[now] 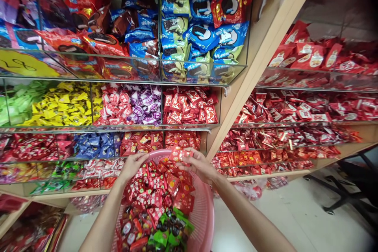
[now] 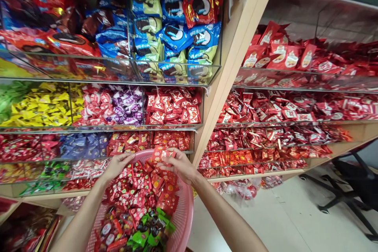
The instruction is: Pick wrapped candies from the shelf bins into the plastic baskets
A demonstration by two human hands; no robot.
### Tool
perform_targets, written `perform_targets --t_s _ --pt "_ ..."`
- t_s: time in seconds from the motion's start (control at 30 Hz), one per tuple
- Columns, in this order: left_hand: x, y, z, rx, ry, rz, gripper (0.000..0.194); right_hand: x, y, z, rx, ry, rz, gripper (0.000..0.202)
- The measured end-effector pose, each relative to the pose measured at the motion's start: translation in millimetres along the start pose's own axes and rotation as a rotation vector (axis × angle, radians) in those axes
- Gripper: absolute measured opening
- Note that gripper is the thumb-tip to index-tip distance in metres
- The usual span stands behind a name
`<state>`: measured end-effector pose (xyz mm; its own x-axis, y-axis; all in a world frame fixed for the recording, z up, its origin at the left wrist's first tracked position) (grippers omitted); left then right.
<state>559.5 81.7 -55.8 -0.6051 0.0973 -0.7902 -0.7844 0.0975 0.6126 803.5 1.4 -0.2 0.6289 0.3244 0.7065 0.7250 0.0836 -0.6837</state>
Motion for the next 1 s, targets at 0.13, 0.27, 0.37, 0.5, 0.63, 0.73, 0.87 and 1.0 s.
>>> perform_targets --t_s 0.13,0.27,0.37,0.5,0.63,0.73,0.87,1.0 --pt "-2 -0.9 -1 0.021 0.003 -0.002 0.047 -12 7 0 -0.001 -0.027 -0.19 0.038" --pt "0 -0.8 1 0.02 -0.001 -0.016 0.049 -15 4 -6 0.066 0.129 -0.637 0.026" --pt "2 -0.1 2 0.006 0.003 -0.006 0.05 -19 -3 -14 0.106 0.198 -0.966 0.022" --pt "3 0.1 2 -0.002 0.0 -0.01 0.051 -26 -11 -28 0.121 0.142 -1.255 0.026" --pt "3 -0.8 2 0.006 -0.014 -0.023 0.048 -33 -9 -40 0.118 0.017 -1.452 0.017" --pt "6 -0.6 3 0.002 -0.016 -0.018 0.046 -38 -7 -46 0.138 -0.056 -1.566 0.019" --pt "9 0.0 5 -0.006 -0.018 0.006 0.046 -48 -2 -50 0.18 -0.132 -1.721 0.02" --pt "11 -0.6 6 -0.003 -0.019 0.017 0.046 -65 1 -50 0.26 -0.182 -1.797 0.023"
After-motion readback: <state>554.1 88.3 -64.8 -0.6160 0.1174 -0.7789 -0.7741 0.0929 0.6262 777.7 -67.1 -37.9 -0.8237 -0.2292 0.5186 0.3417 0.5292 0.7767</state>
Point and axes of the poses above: each hand's wrist, its own z-axis towards the middle knuckle, its own y-axis out of the back of the hand, x = y × z, the point moved 8 cm from there along z, towards the middle knuckle, and after that the axes turned 13 degrees about z, right-handed, at the moved point
